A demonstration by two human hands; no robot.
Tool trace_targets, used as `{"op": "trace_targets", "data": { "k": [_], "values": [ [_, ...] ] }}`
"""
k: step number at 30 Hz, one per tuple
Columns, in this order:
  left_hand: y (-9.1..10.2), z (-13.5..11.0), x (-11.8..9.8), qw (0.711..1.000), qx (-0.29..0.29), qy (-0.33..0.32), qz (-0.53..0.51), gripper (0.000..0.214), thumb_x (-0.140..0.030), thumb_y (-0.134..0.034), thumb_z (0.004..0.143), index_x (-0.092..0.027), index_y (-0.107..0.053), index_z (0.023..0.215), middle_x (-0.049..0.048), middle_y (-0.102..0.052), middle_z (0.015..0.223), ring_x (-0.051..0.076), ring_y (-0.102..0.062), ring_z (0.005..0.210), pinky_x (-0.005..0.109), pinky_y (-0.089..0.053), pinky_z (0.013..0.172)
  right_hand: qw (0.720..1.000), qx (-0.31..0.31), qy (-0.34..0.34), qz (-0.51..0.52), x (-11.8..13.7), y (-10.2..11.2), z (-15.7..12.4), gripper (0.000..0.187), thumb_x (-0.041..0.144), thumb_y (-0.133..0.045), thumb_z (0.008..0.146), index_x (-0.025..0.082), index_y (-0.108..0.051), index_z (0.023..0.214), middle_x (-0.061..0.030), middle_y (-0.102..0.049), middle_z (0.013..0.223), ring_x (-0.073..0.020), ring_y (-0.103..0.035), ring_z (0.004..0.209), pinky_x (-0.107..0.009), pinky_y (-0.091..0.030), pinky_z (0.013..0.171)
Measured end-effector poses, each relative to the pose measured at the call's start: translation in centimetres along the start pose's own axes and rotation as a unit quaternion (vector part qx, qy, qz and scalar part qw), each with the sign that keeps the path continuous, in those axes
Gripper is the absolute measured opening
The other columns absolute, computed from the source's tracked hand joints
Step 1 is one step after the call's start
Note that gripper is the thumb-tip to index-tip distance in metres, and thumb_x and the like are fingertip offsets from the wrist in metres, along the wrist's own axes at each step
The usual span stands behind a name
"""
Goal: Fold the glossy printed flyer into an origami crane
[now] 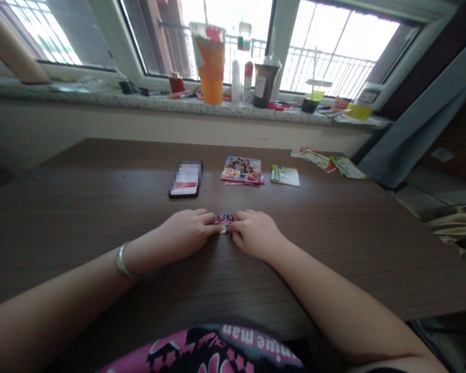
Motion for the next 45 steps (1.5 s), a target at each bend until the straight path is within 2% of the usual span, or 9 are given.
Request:
{"op": "trace_targets", "data": {
  "k": [8,14,23,32,38,45],
  "values": [
    [-0.3,0.1,-0.2,1.000,-0.008,0.012,-0.011,0.019,-0.014,-0.050,0.089,-0.018,-0.066,0.099,0.0079,-0.064,0.097,0.021,-0.058,0.083,0.032,-0.047,0.070,1.000,-0.012,-0.016,0.007,-0.1,-0.2,0.1,0.024,0.026,-0.050,0.088,0.024,-0.073,0.095,-0.0051,-0.065,0.091,-0.0180,-0.060,0.085,-0.029,-0.044,0.074],
    [-0.2,0.0,0.1,0.999,0.017,0.032,-0.022,0.021,-0.013,-0.051,0.088,-0.018,-0.068,0.098,0.0074,-0.065,0.096,0.021,-0.058,0.086,0.032,-0.048,0.073,0.998,-0.020,-0.016,0.054,-0.9,-0.4,0.1,0.023,0.024,-0.053,0.086,0.028,-0.074,0.096,-0.0022,-0.067,0.093,-0.0171,-0.062,0.088,-0.028,-0.045,0.076],
    [-0.2,-0.7,1.4,0.997,0.043,0.053,-0.037,0.019,-0.016,-0.052,0.085,-0.020,-0.069,0.080,0.0056,-0.063,0.086,0.020,-0.058,0.078,0.032,-0.047,0.070,1.000,-0.011,-0.006,0.020,-0.4,-0.1,-0.2,0.023,0.024,-0.052,0.087,0.023,-0.074,0.094,-0.0056,-0.069,0.096,-0.0181,-0.063,0.085,-0.030,-0.047,0.077],
    [-0.4,-0.3,0.3,0.999,0.018,0.025,-0.020,0.021,-0.010,-0.047,0.088,-0.015,-0.066,0.092,0.0091,-0.064,0.092,0.020,-0.058,0.080,0.032,-0.048,0.070,0.997,-0.005,-0.022,0.079,-1.2,-0.4,-0.3,0.020,0.025,-0.055,0.087,0.022,-0.075,0.089,-0.0040,-0.069,0.096,-0.0171,-0.063,0.087,-0.030,-0.048,0.083],
    [-0.5,-0.3,0.4,1.000,0.001,0.015,-0.026,0.018,-0.011,-0.048,0.087,-0.015,-0.065,0.091,0.0091,-0.063,0.091,0.021,-0.057,0.081,0.033,-0.048,0.070,0.998,-0.003,-0.032,0.053,-1.1,-0.2,-0.4,0.021,0.028,-0.054,0.088,0.021,-0.073,0.085,-0.0052,-0.067,0.091,-0.0179,-0.061,0.086,-0.029,-0.047,0.078],
    [-1.2,0.0,0.4,0.999,-0.016,0.024,-0.032,0.015,-0.012,-0.050,0.086,-0.015,-0.064,0.090,0.0087,-0.063,0.093,0.021,-0.057,0.083,0.033,-0.048,0.075,1.000,-0.011,-0.007,-0.008,-0.5,-0.3,-0.2,0.021,0.027,-0.051,0.090,0.018,-0.070,0.085,-0.0069,-0.066,0.087,-0.0193,-0.059,0.085,-0.030,-0.044,0.077]
  ]
}}
Point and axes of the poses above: each hand's wrist, its own z-axis towards the middle knuckle, its own y-axis out of the back of the hand, x = y × z, the point moved 9 cm from there along z, towards the middle knuckle
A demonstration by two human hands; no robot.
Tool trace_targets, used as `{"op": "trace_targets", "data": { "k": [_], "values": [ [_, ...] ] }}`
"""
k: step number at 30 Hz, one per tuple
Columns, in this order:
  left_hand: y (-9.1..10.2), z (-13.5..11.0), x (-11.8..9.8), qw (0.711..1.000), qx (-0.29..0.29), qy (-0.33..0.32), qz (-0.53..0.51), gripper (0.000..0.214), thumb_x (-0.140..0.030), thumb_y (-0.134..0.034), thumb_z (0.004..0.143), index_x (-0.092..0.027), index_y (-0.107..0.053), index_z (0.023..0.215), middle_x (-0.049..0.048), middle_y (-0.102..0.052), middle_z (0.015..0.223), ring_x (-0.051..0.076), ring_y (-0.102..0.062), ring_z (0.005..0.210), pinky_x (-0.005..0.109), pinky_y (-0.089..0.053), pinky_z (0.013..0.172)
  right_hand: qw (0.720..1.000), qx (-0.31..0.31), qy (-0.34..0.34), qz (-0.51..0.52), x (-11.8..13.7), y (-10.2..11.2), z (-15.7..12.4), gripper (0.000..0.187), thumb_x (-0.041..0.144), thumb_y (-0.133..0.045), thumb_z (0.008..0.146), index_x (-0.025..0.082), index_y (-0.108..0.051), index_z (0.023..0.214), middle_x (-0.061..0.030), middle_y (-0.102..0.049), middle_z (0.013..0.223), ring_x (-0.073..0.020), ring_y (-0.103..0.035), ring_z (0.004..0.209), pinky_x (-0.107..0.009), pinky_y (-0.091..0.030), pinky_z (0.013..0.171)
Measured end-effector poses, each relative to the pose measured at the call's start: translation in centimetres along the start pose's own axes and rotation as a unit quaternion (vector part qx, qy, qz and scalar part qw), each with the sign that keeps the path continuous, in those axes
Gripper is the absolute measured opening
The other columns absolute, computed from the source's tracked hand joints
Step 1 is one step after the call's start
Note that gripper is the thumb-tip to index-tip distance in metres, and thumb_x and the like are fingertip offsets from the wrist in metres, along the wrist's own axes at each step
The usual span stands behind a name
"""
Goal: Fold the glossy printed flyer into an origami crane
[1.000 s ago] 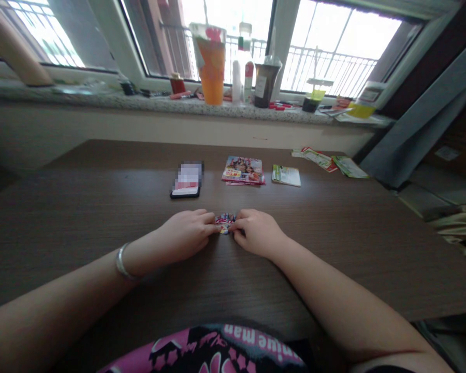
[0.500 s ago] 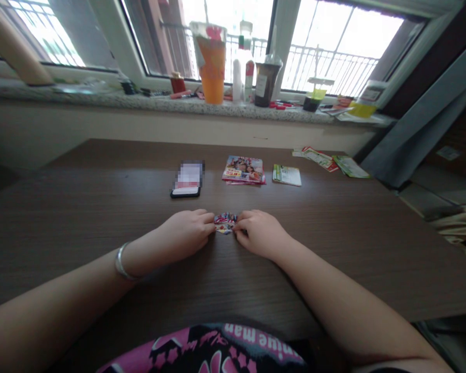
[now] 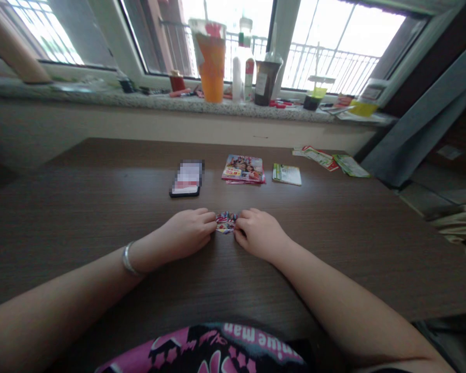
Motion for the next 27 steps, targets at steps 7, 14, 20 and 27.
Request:
{"op": "trace_targets", "data": {
  "k": [7,14,20,27],
  "values": [
    [0.1,0.1,-0.1,1.000,-0.003,-0.010,0.009,0.014,-0.013,-0.049,0.086,-0.016,-0.061,0.091,0.0085,-0.062,0.093,0.022,-0.057,0.082,0.035,-0.049,0.073,0.999,0.005,0.038,-0.038,1.2,0.2,-0.4,0.023,0.025,-0.047,0.092,0.018,-0.068,0.100,-0.0067,-0.069,0.091,-0.0190,-0.061,0.081,-0.031,-0.044,0.075],
    [-0.1,0.2,-0.5,0.999,-0.007,-0.015,0.035,0.012,-0.014,-0.051,0.086,-0.015,-0.059,0.094,0.0085,-0.061,0.087,0.021,-0.057,0.079,0.033,-0.048,0.071,0.999,0.009,0.027,-0.031,0.8,0.1,-0.1,0.026,0.028,-0.048,0.093,0.019,-0.072,0.091,-0.0073,-0.066,0.089,-0.0185,-0.060,0.082,-0.030,-0.044,0.074],
    [0.0,0.0,-1.0,0.999,-0.013,-0.024,0.035,0.017,-0.016,-0.050,0.088,-0.016,-0.061,0.100,0.0083,-0.062,0.092,0.019,-0.057,0.080,0.031,-0.048,0.071,0.998,-0.003,0.028,0.052,-1.0,-0.4,0.0,0.020,0.028,-0.055,0.090,0.022,-0.074,0.092,-0.0060,-0.066,0.091,-0.0168,-0.060,0.083,-0.028,-0.045,0.075],
    [0.4,-0.1,-0.9,1.000,-0.006,-0.007,0.027,0.020,-0.019,-0.050,0.090,-0.018,-0.063,0.105,0.0081,-0.063,0.095,0.020,-0.058,0.082,0.032,-0.048,0.072,0.981,-0.049,0.099,0.161,-1.8,-0.6,0.3,0.019,0.024,-0.055,0.089,0.019,-0.073,0.085,-0.0052,-0.068,0.086,-0.0146,-0.061,0.081,-0.026,-0.046,0.077]
  ]
}}
Point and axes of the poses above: each hand's wrist, its own z-axis towards the middle knuckle, its own y-axis out of the back of the hand, x = y × z, the point moved 9 cm from there along z, towards the middle knuckle
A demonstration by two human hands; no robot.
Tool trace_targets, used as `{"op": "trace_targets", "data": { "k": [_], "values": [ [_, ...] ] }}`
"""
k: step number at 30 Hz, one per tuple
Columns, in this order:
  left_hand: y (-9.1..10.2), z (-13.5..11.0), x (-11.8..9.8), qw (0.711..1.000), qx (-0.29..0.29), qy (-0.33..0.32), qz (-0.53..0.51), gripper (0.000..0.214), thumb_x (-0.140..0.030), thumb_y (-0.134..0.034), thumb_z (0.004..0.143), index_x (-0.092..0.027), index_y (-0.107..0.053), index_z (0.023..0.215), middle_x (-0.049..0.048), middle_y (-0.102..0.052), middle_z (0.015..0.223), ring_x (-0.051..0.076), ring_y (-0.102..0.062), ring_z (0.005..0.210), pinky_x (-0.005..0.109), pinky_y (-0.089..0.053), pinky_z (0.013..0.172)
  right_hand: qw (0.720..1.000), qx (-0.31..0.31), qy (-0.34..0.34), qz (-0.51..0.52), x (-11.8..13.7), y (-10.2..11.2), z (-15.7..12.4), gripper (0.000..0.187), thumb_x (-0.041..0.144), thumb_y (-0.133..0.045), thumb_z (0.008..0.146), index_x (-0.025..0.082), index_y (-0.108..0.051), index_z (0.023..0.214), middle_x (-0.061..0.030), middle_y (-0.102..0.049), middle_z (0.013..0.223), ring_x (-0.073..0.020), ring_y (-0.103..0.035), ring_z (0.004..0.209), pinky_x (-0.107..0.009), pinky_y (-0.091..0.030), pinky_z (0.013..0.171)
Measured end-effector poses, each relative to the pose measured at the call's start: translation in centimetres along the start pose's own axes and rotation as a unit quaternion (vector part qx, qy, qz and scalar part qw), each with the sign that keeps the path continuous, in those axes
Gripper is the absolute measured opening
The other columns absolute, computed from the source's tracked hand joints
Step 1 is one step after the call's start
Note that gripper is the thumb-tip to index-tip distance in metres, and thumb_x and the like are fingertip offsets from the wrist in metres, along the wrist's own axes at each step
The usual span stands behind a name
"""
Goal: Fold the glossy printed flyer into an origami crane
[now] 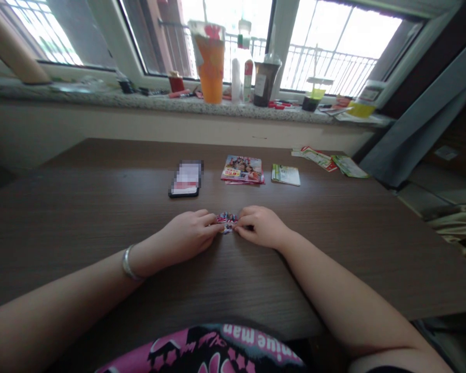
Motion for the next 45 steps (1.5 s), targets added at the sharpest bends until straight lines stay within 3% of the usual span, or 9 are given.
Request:
{"op": "trace_targets", "data": {
  "k": [4,9,14,19,29,37,45],
  "values": [
    [-0.1,-0.1,0.1,1.000,-0.001,0.001,-0.011,0.020,-0.018,-0.050,0.089,-0.018,-0.063,0.105,0.0082,-0.063,0.098,0.020,-0.058,0.085,0.033,-0.048,0.075,0.998,-0.048,-0.033,-0.004,-0.2,0.3,0.2,0.021,0.024,-0.053,0.090,0.019,-0.071,0.083,-0.0048,-0.067,0.084,-0.0143,-0.060,0.079,-0.026,-0.046,0.074],
    [-0.2,-0.1,0.5,0.999,-0.027,0.000,-0.024,0.020,-0.020,-0.050,0.090,-0.018,-0.063,0.105,0.0082,-0.061,0.097,0.020,-0.056,0.088,0.034,-0.048,0.080,0.994,-0.099,-0.046,-0.029,-0.3,1.2,0.2,0.017,0.020,-0.054,0.088,0.019,-0.071,0.089,-0.0061,-0.070,0.091,-0.0177,-0.059,0.088,-0.034,-0.044,0.087],
    [-0.4,-0.2,1.5,0.997,-0.050,0.025,-0.057,0.025,-0.026,-0.053,0.090,-0.020,-0.060,0.113,0.0088,-0.059,0.108,0.022,-0.053,0.103,0.038,-0.044,0.094,0.995,-0.084,-0.049,0.021,-1.3,0.4,0.3,0.021,0.013,-0.055,0.084,0.020,-0.069,0.098,-0.0054,-0.070,0.106,-0.0188,-0.060,0.103,-0.040,-0.040,0.099],
    [-0.4,-0.3,2.4,0.994,-0.065,0.049,-0.077,0.026,-0.032,-0.054,0.092,-0.020,-0.060,0.114,0.0099,-0.054,0.123,0.025,-0.048,0.118,0.042,-0.039,0.103,0.997,-0.065,-0.019,0.032,-0.9,0.0,0.4,0.027,0.004,-0.051,0.081,0.020,-0.070,0.093,-0.0038,-0.071,0.103,-0.0167,-0.061,0.100,-0.038,-0.041,0.097],
    [-0.5,-0.3,3.2,0.991,-0.070,0.084,-0.073,0.031,-0.037,-0.046,0.096,-0.024,-0.062,0.119,0.0087,-0.060,0.114,0.024,-0.052,0.109,0.043,-0.041,0.097,0.999,-0.028,0.008,-0.045,0.6,-0.3,0.2,0.020,0.018,-0.055,0.088,0.019,-0.069,0.102,-0.0071,-0.068,0.100,-0.0193,-0.058,0.094,-0.036,-0.047,0.088],
    [-0.8,-0.3,3.1,0.991,-0.060,0.085,-0.085,0.038,-0.043,-0.043,0.096,-0.022,-0.059,0.123,0.0097,-0.059,0.118,0.025,-0.052,0.111,0.043,-0.040,0.098,0.995,-0.023,0.053,-0.087,1.7,-0.6,0.3,0.021,0.021,-0.053,0.090,0.020,-0.066,0.107,-0.0069,-0.068,0.113,-0.0216,-0.057,0.111,-0.039,-0.045,0.099],
    [1.1,-0.2,2.2,0.989,-0.097,0.062,-0.090,0.032,-0.041,-0.047,0.094,-0.018,-0.063,0.109,0.0078,-0.063,0.105,0.022,-0.055,0.096,0.037,-0.044,0.087,0.992,-0.035,0.029,-0.119,1.6,-0.5,0.3,0.021,0.025,-0.051,0.093,0.020,-0.066,0.106,-0.0071,-0.068,0.109,-0.0213,-0.059,0.103,-0.036,-0.048,0.092]
  ]
}}
Point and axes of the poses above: each hand's wrist, its own z-axis towards the middle knuckle, its own y-axis out of the back of the hand, x = y × z, the point moved 9 cm from there along z, towards the middle knuckle
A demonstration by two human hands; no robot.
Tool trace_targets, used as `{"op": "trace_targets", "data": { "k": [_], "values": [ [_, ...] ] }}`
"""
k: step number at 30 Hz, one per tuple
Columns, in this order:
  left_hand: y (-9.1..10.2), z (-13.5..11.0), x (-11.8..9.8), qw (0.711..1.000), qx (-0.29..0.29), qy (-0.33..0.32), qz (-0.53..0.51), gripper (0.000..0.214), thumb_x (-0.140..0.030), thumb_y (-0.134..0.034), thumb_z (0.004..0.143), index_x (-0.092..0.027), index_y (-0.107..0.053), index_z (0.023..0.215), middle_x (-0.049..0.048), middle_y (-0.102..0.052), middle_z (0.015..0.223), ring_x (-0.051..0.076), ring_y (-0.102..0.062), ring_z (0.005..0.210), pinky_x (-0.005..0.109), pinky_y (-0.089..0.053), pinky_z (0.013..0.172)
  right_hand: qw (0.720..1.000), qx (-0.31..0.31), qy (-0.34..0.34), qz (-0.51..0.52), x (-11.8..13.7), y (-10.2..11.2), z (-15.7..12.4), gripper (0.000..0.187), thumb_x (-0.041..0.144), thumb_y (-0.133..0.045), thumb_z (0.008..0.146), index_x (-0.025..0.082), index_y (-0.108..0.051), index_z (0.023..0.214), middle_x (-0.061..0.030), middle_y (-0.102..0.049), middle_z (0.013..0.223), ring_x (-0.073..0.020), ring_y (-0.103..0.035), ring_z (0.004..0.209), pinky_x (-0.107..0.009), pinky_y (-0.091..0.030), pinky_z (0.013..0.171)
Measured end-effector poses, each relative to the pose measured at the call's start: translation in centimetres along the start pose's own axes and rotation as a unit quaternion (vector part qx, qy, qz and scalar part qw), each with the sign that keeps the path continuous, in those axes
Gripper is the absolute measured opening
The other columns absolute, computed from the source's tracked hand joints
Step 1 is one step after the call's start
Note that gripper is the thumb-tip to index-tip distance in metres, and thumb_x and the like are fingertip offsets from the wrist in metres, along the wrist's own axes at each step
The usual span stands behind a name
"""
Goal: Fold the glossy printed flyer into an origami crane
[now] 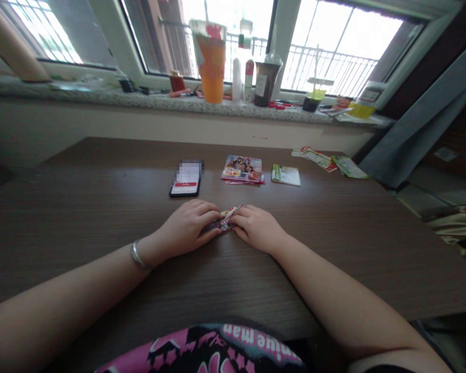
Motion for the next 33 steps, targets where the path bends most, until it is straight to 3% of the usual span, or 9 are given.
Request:
{"op": "trace_targets", "data": {
  "k": [6,15,23,33],
  "values": [
    [-0.4,-0.2,-1.1,0.997,0.010,-0.055,0.046,0.023,-0.037,-0.054,0.091,-0.019,-0.064,0.102,0.0071,-0.064,0.103,0.023,-0.056,0.095,0.038,-0.044,0.087,0.999,-0.026,0.030,-0.027,0.8,0.4,0.4,0.021,0.026,-0.050,0.094,0.018,-0.068,0.099,-0.0072,-0.069,0.096,-0.0207,-0.058,0.089,-0.036,-0.048,0.086],
    [-0.8,0.0,-0.5,0.997,0.012,-0.041,0.060,0.019,-0.026,-0.050,0.093,-0.017,-0.067,0.089,0.0061,-0.067,0.090,0.019,-0.060,0.087,0.033,-0.046,0.080,0.999,-0.005,0.009,-0.032,0.5,0.5,0.3,0.021,0.028,-0.055,0.091,0.019,-0.068,0.105,-0.0072,-0.069,0.104,-0.0228,-0.057,0.097,-0.038,-0.047,0.087],
    [-0.7,-0.2,-0.5,0.997,0.007,-0.045,0.066,0.020,-0.028,-0.053,0.092,-0.022,-0.065,0.106,0.0050,-0.067,0.099,0.020,-0.060,0.089,0.033,-0.045,0.078,1.000,-0.003,0.004,0.006,0.0,-0.3,0.1,0.021,0.029,-0.056,0.091,0.021,-0.068,0.106,-0.0078,-0.068,0.102,-0.0211,-0.057,0.094,-0.035,-0.048,0.085],
    [-1.1,0.0,-0.2,0.995,0.022,-0.031,0.087,0.017,-0.030,-0.054,0.093,-0.019,-0.066,0.090,0.0042,-0.064,0.085,0.018,-0.057,0.078,0.031,-0.043,0.067,0.999,-0.007,-0.027,0.030,-0.2,-0.2,0.5,0.019,0.028,-0.059,0.089,0.020,-0.068,0.105,-0.0073,-0.067,0.099,-0.0200,-0.057,0.092,-0.034,-0.046,0.084]
  ]
}}
Point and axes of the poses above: each hand's wrist, its own z-axis towards the middle knuckle, its own y-axis out of the back of the hand, x = y × z, the point moved 9 cm from there along z, towards the middle knuckle
